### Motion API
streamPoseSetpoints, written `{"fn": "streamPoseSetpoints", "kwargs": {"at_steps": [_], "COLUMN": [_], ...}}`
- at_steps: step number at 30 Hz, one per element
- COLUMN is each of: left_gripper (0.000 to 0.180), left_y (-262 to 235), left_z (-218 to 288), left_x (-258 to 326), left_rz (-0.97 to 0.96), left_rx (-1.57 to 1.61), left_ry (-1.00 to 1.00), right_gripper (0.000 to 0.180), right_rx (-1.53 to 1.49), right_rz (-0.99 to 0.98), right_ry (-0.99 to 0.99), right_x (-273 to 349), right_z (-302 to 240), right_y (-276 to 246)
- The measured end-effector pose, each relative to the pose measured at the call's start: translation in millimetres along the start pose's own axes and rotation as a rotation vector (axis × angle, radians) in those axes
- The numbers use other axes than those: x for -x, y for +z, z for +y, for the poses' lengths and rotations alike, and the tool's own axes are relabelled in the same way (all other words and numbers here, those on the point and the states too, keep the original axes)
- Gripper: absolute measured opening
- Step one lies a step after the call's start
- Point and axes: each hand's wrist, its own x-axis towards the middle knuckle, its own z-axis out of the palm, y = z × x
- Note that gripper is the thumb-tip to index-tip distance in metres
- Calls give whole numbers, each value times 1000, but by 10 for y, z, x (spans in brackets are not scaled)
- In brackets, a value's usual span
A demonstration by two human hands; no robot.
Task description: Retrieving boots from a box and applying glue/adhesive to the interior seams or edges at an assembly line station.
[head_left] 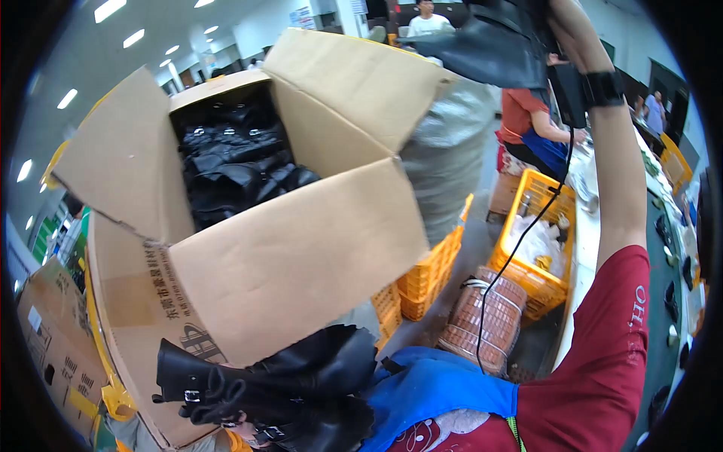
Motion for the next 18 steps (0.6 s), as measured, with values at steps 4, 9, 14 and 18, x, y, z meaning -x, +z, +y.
{"fn": "streamPoseSetpoints", "kwargs": {"at_steps": [4, 9, 14, 18], "left_gripper": [46, 46, 47, 47], "left_y": [183, 535, 669, 660], "left_z": [26, -61, -83, -140], "left_x": [-67, -253, -359, -462], "left_rz": [10, -54, -121, -177], "left_rx": [-287, -651, -766, -779], "left_ry": [167, 446, 624, 692], "right_gripper": [26, 38, 36, 41], "right_rx": [181, 659, 890, 1420], "right_rz": [245, 503, 631, 717], "right_ry": [93, 234, 471, 689], "right_x": [640, 1541, 2585, 3351], "right_z": [-79, -135, -182, -296], "right_y": [-943, -1833, -2236, -2445]}}
